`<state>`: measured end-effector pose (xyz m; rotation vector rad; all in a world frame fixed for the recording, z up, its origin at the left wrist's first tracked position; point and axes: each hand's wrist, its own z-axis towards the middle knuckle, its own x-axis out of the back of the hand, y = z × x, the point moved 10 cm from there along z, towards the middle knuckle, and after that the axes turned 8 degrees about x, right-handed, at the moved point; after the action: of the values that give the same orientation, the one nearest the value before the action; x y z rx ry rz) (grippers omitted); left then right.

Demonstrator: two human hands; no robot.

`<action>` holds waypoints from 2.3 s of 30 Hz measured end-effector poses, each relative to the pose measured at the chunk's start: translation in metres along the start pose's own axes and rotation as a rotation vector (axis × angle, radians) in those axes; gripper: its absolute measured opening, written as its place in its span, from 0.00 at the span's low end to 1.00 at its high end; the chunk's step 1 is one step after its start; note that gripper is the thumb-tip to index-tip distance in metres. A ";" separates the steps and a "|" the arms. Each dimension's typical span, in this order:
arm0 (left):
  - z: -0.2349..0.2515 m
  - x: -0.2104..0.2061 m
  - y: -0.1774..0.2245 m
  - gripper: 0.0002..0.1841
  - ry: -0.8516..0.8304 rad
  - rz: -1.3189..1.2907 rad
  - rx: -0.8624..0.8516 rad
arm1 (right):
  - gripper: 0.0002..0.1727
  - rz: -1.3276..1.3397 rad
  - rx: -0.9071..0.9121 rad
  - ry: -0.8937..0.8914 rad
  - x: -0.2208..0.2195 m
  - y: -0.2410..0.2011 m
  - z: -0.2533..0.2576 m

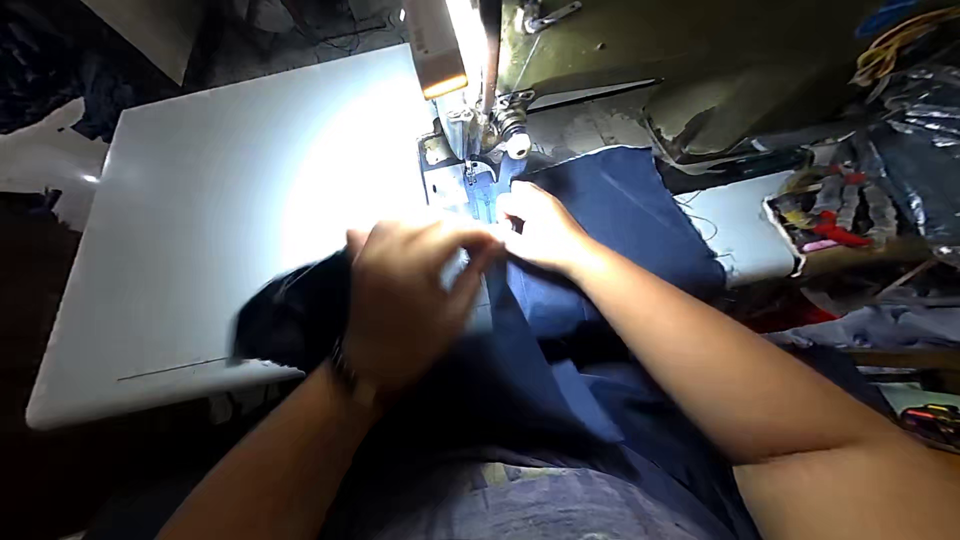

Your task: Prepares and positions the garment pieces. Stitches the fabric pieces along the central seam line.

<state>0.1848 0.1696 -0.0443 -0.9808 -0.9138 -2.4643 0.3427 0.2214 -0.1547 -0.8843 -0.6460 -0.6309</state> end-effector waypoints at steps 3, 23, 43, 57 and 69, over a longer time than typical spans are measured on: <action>0.027 -0.092 -0.102 0.10 -0.221 0.001 0.342 | 0.10 0.003 -0.027 0.028 0.001 -0.001 -0.006; 0.052 -0.134 -0.136 0.08 -0.384 -0.063 0.389 | 0.24 -0.036 0.008 -0.036 0.001 0.007 -0.008; 0.027 -0.129 -0.061 0.13 -0.328 0.459 -0.121 | 0.18 -0.025 0.094 0.138 0.013 -0.003 -0.010; 0.010 -0.139 -0.071 0.25 -0.443 0.325 -0.096 | 0.14 -0.036 0.170 0.224 0.020 -0.007 -0.012; 0.001 -0.140 -0.073 0.27 -0.471 0.280 0.028 | 0.13 -0.012 0.160 0.197 0.018 -0.005 -0.010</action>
<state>0.2464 0.2341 -0.1743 -1.5989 -0.8681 -2.0173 0.3527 0.2061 -0.1443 -0.6608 -0.5167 -0.6580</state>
